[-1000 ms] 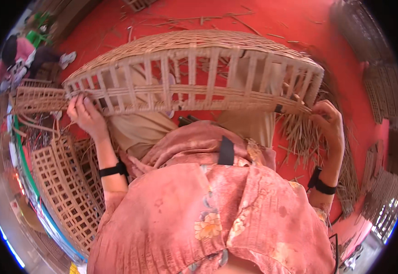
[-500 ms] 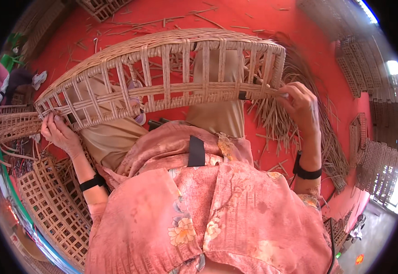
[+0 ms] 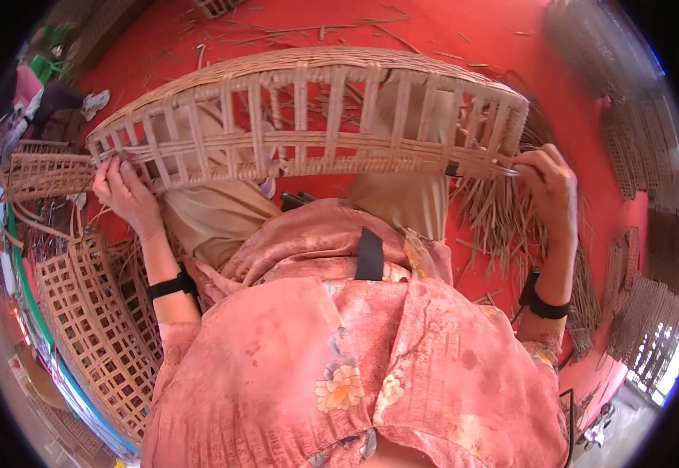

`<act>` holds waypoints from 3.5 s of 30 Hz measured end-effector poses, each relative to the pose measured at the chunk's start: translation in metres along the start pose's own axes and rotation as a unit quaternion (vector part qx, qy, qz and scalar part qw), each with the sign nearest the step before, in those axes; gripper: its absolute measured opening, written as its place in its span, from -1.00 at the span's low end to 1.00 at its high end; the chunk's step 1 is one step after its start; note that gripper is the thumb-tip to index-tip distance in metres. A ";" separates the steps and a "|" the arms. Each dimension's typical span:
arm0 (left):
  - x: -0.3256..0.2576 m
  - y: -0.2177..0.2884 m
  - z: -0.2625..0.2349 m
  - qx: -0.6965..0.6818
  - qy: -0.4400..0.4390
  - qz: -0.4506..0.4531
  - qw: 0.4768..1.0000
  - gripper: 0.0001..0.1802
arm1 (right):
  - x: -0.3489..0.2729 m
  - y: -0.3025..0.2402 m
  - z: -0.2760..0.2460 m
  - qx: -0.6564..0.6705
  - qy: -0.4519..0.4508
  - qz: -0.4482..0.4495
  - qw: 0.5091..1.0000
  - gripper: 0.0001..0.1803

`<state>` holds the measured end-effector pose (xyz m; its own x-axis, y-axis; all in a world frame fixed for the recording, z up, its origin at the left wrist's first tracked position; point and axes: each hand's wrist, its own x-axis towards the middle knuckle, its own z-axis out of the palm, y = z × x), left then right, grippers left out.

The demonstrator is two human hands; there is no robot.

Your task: The recorder is weaving a rectangular basket or furniture component using bamboo or wood strips.

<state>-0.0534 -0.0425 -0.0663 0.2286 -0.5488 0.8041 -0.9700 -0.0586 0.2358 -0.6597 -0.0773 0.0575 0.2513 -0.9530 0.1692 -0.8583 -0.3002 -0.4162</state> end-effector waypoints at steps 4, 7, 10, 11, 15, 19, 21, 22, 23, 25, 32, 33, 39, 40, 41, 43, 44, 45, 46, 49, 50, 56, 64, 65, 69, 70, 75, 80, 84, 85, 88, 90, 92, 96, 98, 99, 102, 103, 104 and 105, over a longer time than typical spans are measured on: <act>0.001 0.000 -0.002 0.023 -0.002 0.018 1.000 -0.76 | 0.036 0.014 -0.005 -0.004 0.054 -0.082 0.995 -0.89; 0.000 0.010 0.013 -0.030 -0.009 -0.007 0.999 -0.75 | 0.051 0.028 -0.017 -0.035 0.132 -0.038 0.990 -0.89; 0.000 0.006 0.010 -0.013 -0.009 0.005 1.000 -0.75 | 0.058 0.027 -0.017 -0.041 0.106 -0.001 0.994 -0.85; -0.001 0.000 -0.010 0.025 -0.002 0.007 1.000 -0.76 | 0.064 0.013 -0.003 -0.092 0.164 -0.055 0.981 -0.84; 0.004 0.028 -0.004 -0.012 0.057 -0.013 0.998 -0.77 | 0.027 -0.041 0.015 -0.037 0.200 -0.100 0.974 -0.79; -0.002 0.057 -0.024 0.005 -0.053 0.046 0.998 -0.77 | 0.015 -0.114 0.071 0.036 0.074 -0.189 0.979 -0.73; -0.001 0.059 -0.021 0.000 -0.055 0.056 0.997 -0.75 | 0.019 -0.129 0.094 0.023 0.062 -0.211 0.975 -0.72; 0.001 0.060 -0.018 -0.008 -0.060 0.065 0.996 -0.73 | 0.022 -0.135 0.102 -0.008 0.051 -0.214 0.976 -0.71; 0.005 0.062 -0.014 -0.008 -0.057 0.066 0.996 -0.73 | 0.025 -0.138 0.108 -0.039 0.041 -0.216 0.975 -0.69; 0.015 0.066 -0.008 -0.005 -0.065 0.087 0.994 -0.74 | 0.034 -0.140 0.109 -0.064 0.068 -0.247 0.964 -0.64; 0.029 0.053 -0.011 -0.080 -0.056 0.015 0.995 -0.76 | 0.053 -0.153 0.110 -0.054 0.111 -0.240 0.963 -0.63; 0.030 0.050 -0.013 -0.172 -0.072 -0.034 0.982 -0.77 | 0.046 -0.141 0.111 -0.050 0.121 -0.219 0.967 -0.65; 0.039 -0.024 -0.011 -0.154 0.021 -0.165 0.974 -0.60 | 0.043 -0.109 0.096 -0.078 0.211 -0.166 0.960 -0.66; 0.044 -0.035 -0.016 -0.233 -0.053 -0.233 0.943 -0.51 | 0.049 -0.107 0.093 -0.108 0.240 -0.155 0.952 -0.61; 0.047 -0.044 -0.020 -0.309 -0.125 -0.297 0.895 -0.42 | 0.054 -0.107 0.089 -0.103 0.240 -0.160 0.952 -0.61; 0.051 -0.053 -0.020 -0.325 -0.153 -0.351 0.864 -0.25 | 0.063 -0.101 0.081 -0.161 0.193 -0.105 0.962 -0.46; 0.052 -0.057 -0.017 -0.333 -0.144 -0.396 0.843 -0.30 | 0.065 -0.085 0.079 -0.144 0.131 -0.106 0.975 -0.40; 0.053 -0.062 -0.012 -0.341 -0.135 -0.440 0.820 -0.34 | 0.064 -0.076 0.078 -0.145 0.134 -0.108 0.974 -0.40; 0.053 -0.087 -0.012 -0.398 -0.209 -0.386 0.805 -0.48 | 0.065 -0.078 0.073 -0.135 0.097 -0.104 0.981 -0.38; 0.053 -0.098 -0.014 -0.484 -0.223 -0.379 0.756 -0.67 | 0.067 -0.076 0.071 -0.121 0.065 -0.107 0.985 -0.31; 0.057 -0.099 -0.019 -0.498 -0.236 -0.366 0.749 -0.78 | 0.068 -0.077 0.072 -0.132 0.066 -0.111 0.983 -0.30; 0.089 -0.102 -0.027 -0.447 -0.274 -0.280 0.805 -0.78 | 0.073 -0.083 0.081 -0.105 0.093 -0.099 0.985 -0.34; 0.089 -0.102 0.002 -0.479 -0.183 -0.298 0.805 -0.84 | 0.074 -0.063 0.092 -0.066 0.132 -0.102 0.984 -0.36; 0.085 -0.103 0.005 -0.493 -0.157 -0.330 0.790 -0.84 | 0.074 -0.064 0.094 -0.065 0.132 -0.101 0.984 -0.36; 0.096 -0.103 -0.008 -0.370 -0.159 -0.217 0.889 -0.71 | 0.075 -0.082 0.072 -0.013 0.066 -0.060 0.996 -0.41; 0.103 -0.094 -0.020 -0.302 -0.135 -0.090 0.940 -0.58 | 0.076 -0.092 0.068 0.024 0.068 -0.060 0.996 -0.41; 0.108 -0.054 -0.035 -0.253 -0.269 -0.015 0.929 -0.49 | 0.095 -0.206 0.079 0.160 0.073 -0.108 0.978 -0.44; 0.120 -0.047 -0.036 -0.336 -0.319 -0.036 0.886 -0.52 | 0.134 -0.321 0.140 0.155 -0.013 -0.312 0.937 -0.49; 0.140 -0.033 -0.029 -0.364 -0.356 -0.027 0.860 -0.57 | 0.166 -0.359 0.189 0.118 0.031 -0.357 0.926 -0.49; 0.142 -0.034 -0.028 -0.365 -0.354 -0.025 0.861 -0.57 | 0.174 -0.364 0.198 0.105 0.013 -0.350 0.931 -0.51; 0.146 -0.035 -0.027 -0.366 -0.336 0.016 0.868 -0.61 | 0.189 -0.372 0.207 0.078 -0.014 -0.332 0.940 -0.57; 0.149 -0.036 -0.030 -0.372 -0.369 -0.028 0.851 -0.61 | 0.197 -0.377 0.208 0.066 -0.022 -0.317 0.946 -0.60; 0.151 -0.037 -0.030 -0.368 -0.379 -0.040 0.848 -0.61 | 0.202 -0.385 0.210 0.049 -0.078 -0.276 0.957 -0.63; 0.153 -0.056 -0.020 -0.397 -0.400 -0.021 0.826 -0.64 | 0.210 -0.394 0.210 0.010 -0.111 -0.274 0.955 -0.63; 0.149 -0.059 -0.020 -0.422 -0.376 -0.076 0.821 -0.68 | 0.215 -0.387 0.210 0.070 -0.143 -0.270 0.950 -0.61; 0.147 -0.060 -0.020 -0.447 -0.351 -0.129 0.813 -0.72 | 0.216 -0.385 0.213 0.071 -0.144 -0.271 0.949 -0.61; 0.149 -0.068 -0.023 -0.340 -0.419 -0.155 0.827 -0.78 | 0.216 -0.380 0.218 0.109 -0.100 -0.301 0.942 -0.61; 0.150 -0.072 -0.024 -0.340 -0.421 -0.156 0.827 -0.78 | 0.218 -0.382 0.218 0.119 -0.102 -0.316 0.936 -0.60; 0.152 -0.076 -0.026 -0.337 -0.436 -0.152 0.821 -0.79 | 0.219 -0.383 0.217 0.129 -0.104 -0.331 0.929 -0.59; 0.153 -0.078 -0.026 -0.334 -0.452 -0.148 0.814 -0.80 | 0.218 -0.385 0.218 0.130 -0.106 -0.329 0.929 -0.59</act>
<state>0.0590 -0.1004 0.0520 -0.0021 -1.0000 0.0003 -0.5543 0.0014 0.8323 -0.1772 -0.1782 0.0596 0.7892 -0.5384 0.2956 -0.3578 -0.7942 -0.4912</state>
